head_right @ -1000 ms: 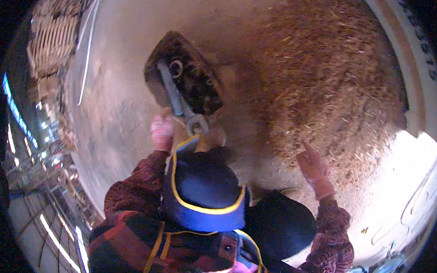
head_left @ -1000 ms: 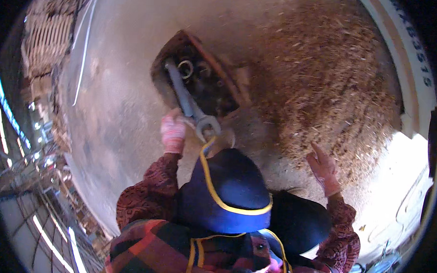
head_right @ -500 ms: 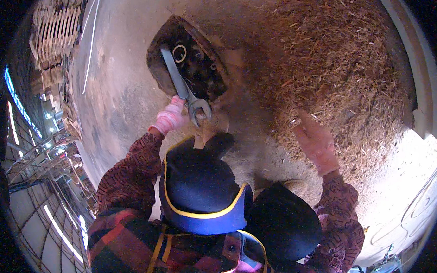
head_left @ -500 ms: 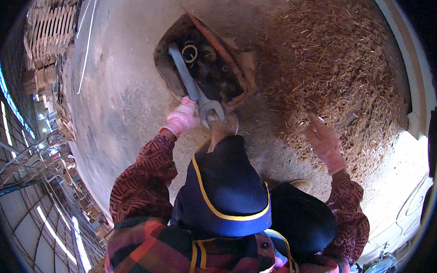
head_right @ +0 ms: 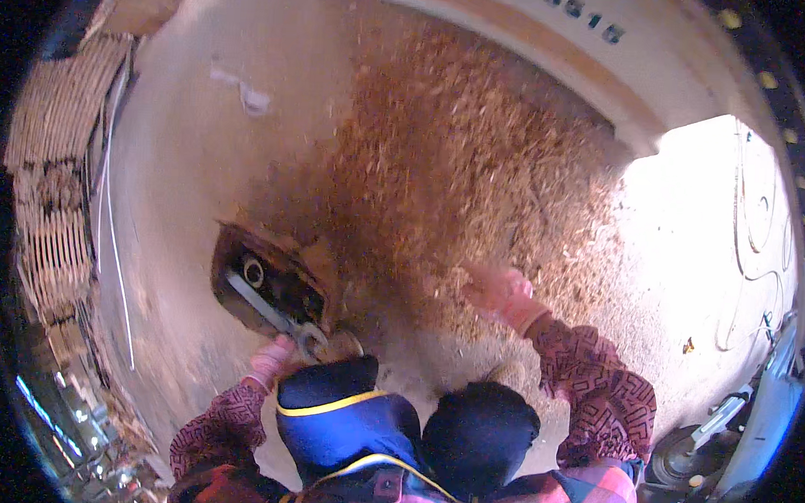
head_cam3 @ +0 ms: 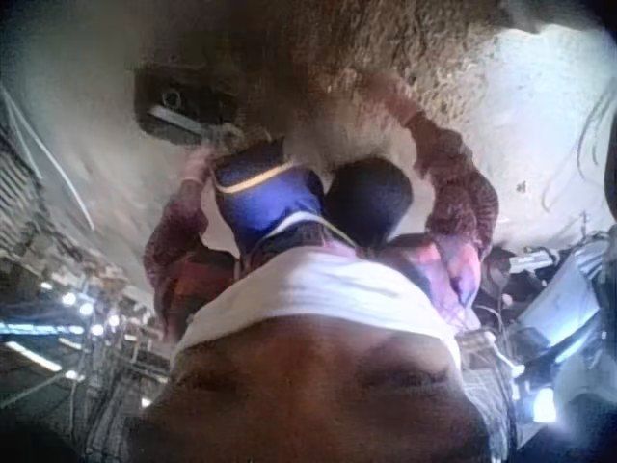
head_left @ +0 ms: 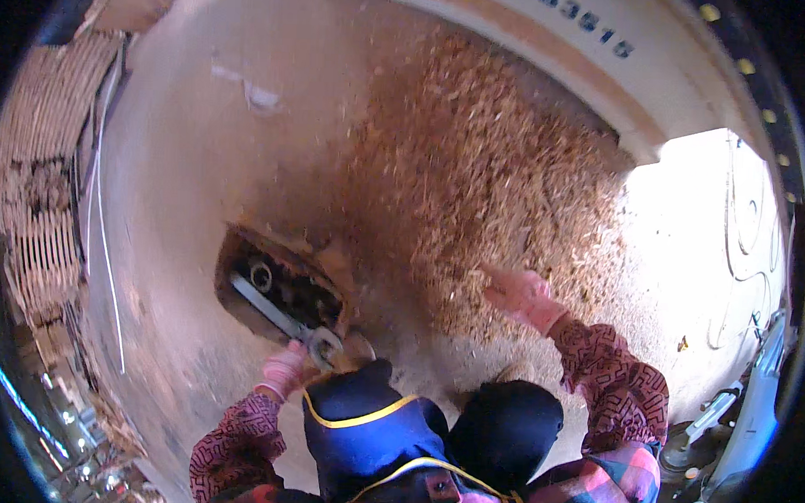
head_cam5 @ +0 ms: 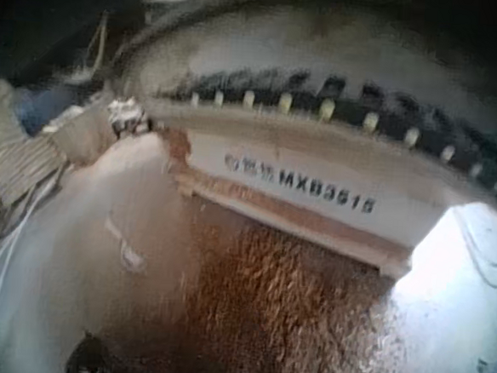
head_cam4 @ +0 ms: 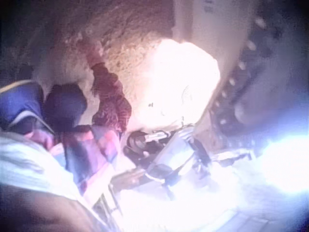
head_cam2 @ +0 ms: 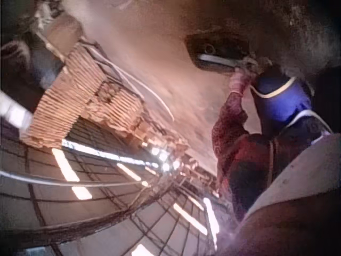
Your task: The person removes a metal tray filled with sawdust from a machine and dumps the contents onto the floor. They then use a metal scraper to clean the remaining sawdust from the tray and the floor area. Finally, they use a broom and shovel to sweep the sawdust into a pile.
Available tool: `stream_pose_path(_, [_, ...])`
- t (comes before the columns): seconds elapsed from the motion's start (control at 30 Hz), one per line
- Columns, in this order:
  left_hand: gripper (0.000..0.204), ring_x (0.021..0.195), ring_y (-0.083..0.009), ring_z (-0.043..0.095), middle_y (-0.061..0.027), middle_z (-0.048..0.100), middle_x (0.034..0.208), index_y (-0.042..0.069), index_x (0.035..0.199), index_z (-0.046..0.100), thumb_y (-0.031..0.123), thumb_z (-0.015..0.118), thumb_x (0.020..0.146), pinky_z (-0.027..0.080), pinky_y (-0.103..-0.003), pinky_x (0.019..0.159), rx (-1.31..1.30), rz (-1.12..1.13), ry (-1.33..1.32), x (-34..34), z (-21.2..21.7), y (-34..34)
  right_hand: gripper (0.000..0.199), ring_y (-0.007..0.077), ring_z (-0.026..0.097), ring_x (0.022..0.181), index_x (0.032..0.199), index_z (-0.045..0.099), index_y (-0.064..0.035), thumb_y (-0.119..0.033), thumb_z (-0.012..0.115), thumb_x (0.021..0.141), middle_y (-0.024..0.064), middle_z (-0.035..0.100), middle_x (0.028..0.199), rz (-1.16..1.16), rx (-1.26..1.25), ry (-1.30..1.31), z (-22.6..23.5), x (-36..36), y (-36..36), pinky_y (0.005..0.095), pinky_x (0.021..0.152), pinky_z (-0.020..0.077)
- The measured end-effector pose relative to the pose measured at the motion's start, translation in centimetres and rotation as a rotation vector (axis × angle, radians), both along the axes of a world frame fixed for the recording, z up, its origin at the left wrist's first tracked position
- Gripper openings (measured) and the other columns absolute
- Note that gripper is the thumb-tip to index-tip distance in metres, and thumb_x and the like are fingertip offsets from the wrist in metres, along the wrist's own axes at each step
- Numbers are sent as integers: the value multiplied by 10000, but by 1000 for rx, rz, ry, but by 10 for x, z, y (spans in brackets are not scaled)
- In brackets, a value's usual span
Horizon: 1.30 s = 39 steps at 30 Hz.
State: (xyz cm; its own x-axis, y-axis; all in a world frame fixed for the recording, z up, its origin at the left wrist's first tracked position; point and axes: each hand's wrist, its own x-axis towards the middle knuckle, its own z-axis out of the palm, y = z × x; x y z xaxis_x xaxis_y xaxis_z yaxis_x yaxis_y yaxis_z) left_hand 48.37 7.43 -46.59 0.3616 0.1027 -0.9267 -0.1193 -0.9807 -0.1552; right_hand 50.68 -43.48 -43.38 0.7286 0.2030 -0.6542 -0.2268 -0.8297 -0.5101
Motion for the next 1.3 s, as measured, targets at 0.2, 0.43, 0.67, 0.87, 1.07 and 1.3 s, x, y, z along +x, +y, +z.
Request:
stream_pose_path(0.2, [439, 935, -332, 677, -164, 703, 972, 75, 985, 728, 451, 563, 828, 546, -451, 753, -259, -569, -81, 140, 123, -168, 575, 389, 653, 827, 1367, 481, -91, -442, 535, 915, 204, 666, 870, 138, 48, -360, 36, -10, -10, 507, 697, 504])
stream_pose_path(0.43, [452, 1134, -316, 583, -92, 567, 1317, 192, 1327, 516, 396, 482, 926, 505, -459, 881, -620, -725, -538, 224, 244, -250, 446, 345, 658, 854, 1240, 579, -125, -425, 519, 915, 170, 662, 932, 28, -64, -546, 150, 37, -14, 453, 715, 529])
stream_pose_path(0.67, [621, 1005, -344, 605, -170, 649, 1029, 56, 943, 716, 642, 566, 801, 481, -467, 855, -272, -435, -489, 183, 352, -143, 645, 370, 671, 777, 812, 723, -49, -621, 444, 919, 205, 676, 778, -364, -443, -63, 254, -55, -82, 464, 711, 524])
stream_pose_path(0.87, [479, 1163, -314, 532, -152, 564, 1259, 88, 1235, 629, 390, 535, 875, 436, -436, 1009, 80, -55, -403, 59, 446, 3, 243, 289, 693, 743, 719, 732, -99, -275, 578, 787, 143, 694, 826, -342, -803, -45, 375, -162, -99, 425, 648, 536])
stream_pose_path(1.07, [740, 1400, -436, 267, -195, 281, 1537, 97, 1490, 331, 437, 622, 902, 270, -456, 1147, -872, 662, -888, 67, 557, -90, 728, 415, 495, 1259, 1508, 289, -141, -535, 500, 933, 256, 367, 1476, -985, -331, -92, 493, -138, -37, 437, 1043, 403])
stream_pose_path(1.3, [438, 1278, -320, 433, -119, 504, 1363, 113, 1267, 566, 379, 558, 919, 322, -423, 1101, -1157, 228, -815, 92, 575, -6, 303, 205, 619, 982, 1119, 635, -155, -345, 616, 884, 63, 665, 1040, 125, -278, -740, 543, 15, 388, 361, 810, 499])
